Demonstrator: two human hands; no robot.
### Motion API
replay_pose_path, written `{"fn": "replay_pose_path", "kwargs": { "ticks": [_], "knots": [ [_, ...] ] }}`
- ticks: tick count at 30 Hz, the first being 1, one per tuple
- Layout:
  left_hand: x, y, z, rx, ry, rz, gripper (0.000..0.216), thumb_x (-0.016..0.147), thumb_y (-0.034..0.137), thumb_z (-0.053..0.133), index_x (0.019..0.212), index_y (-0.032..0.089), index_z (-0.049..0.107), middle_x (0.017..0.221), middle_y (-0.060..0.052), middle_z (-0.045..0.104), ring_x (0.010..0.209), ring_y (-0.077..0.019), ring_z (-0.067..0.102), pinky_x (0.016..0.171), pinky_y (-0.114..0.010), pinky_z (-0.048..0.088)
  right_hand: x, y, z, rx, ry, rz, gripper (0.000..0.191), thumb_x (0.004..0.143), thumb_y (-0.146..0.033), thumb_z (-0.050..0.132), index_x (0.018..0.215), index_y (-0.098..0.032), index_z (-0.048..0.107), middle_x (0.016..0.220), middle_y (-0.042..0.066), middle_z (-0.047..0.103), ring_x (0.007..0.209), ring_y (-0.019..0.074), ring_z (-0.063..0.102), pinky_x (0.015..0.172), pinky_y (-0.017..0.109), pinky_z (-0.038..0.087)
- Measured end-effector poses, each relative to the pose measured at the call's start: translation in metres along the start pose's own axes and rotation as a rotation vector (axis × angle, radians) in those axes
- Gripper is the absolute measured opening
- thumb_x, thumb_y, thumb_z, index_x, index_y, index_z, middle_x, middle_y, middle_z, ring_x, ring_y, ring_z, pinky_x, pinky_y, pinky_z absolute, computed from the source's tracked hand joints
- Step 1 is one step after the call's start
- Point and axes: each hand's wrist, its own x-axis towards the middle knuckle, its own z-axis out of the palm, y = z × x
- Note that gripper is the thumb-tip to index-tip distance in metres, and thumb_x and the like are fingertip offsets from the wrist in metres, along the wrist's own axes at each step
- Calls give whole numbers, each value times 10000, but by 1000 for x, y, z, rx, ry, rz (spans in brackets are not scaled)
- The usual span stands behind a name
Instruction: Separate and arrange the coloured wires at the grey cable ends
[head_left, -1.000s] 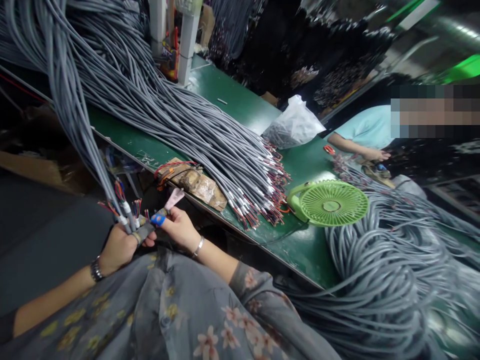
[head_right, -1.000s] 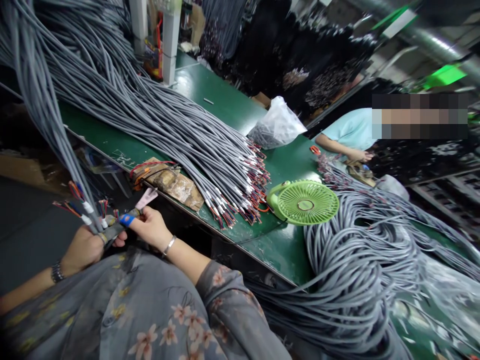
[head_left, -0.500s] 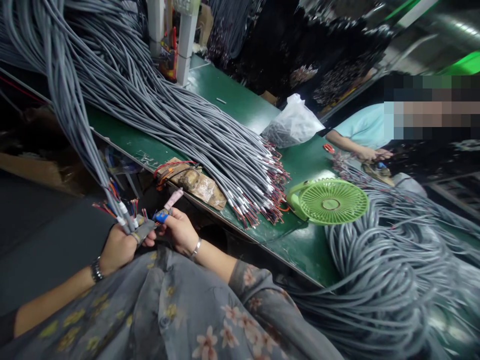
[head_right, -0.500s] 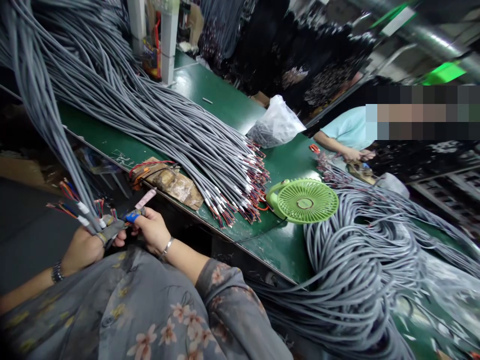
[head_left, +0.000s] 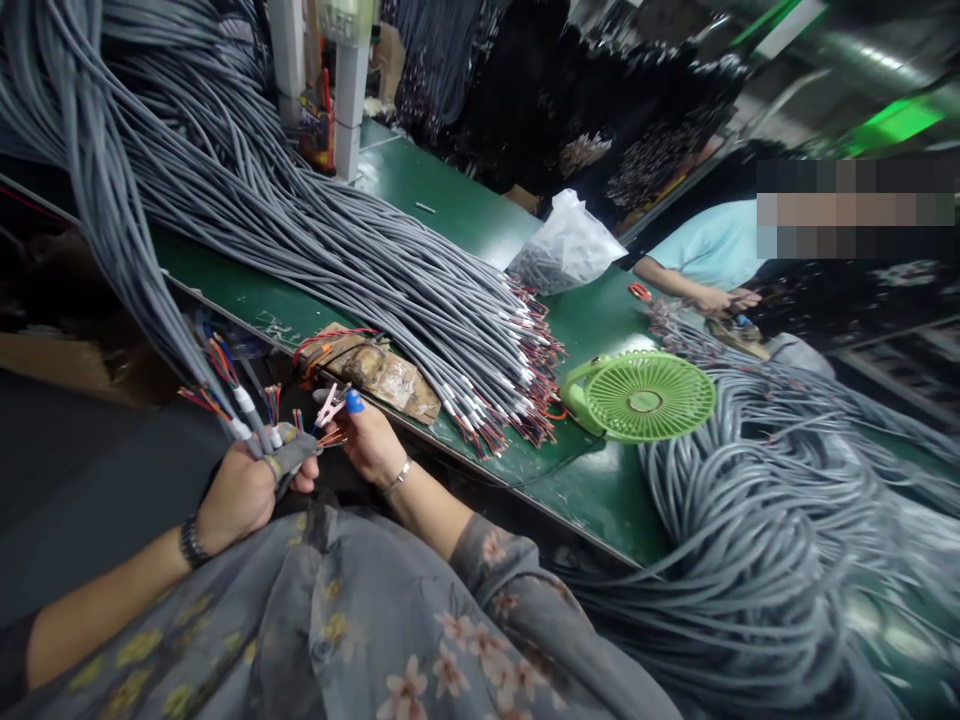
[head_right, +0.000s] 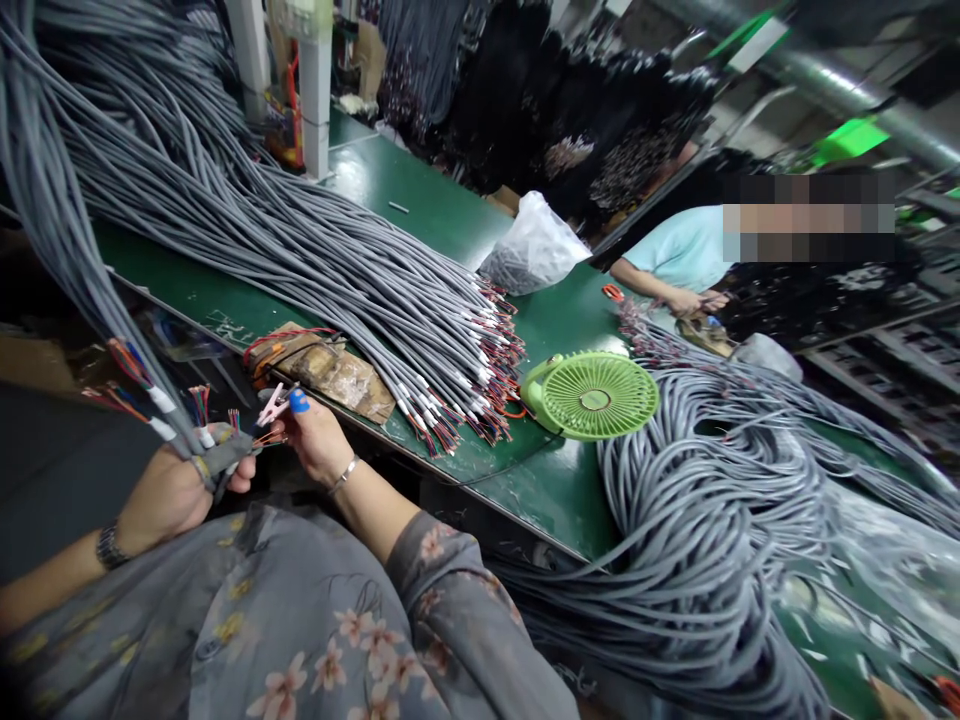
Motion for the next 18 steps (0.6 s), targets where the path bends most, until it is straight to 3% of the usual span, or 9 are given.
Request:
{"fn": "replay_pose_path", "kwargs": {
  "ticks": [4, 9, 18],
  "knots": [
    [1, 0, 4, -3, 30, -18, 270, 386, 367, 886, 502, 193, 715, 461, -17, 673, 415, -127, 582, 400, -223, 512, 5, 3, 1, 18, -33, -4, 640, 872, -802, 631, 888, -175, 754, 758, 42, 702, 643, 150, 583, 647, 289, 528],
    [1, -2, 4, 6, 35, -19, 284, 388, 379, 887, 496, 193, 702, 450, -6, 659, 395, -117, 575, 394, -215, 505, 12, 3, 2, 123, -75, 77, 580, 850, -765, 703, 857, -186, 725, 712, 22, 698, 603, 158, 600, 649, 314, 561],
    [3, -9, -4, 73, 1, 2, 340, 420, 431, 921, 482, 193, 686, 460, -8, 659, 405, -120, 583, 415, -220, 510, 13, 3, 12, 274, 26, 134, 542, 878, -723, 708, 822, -184, 685, 677, 15, 686, 633, 161, 616, 661, 290, 559]
  ]
}}
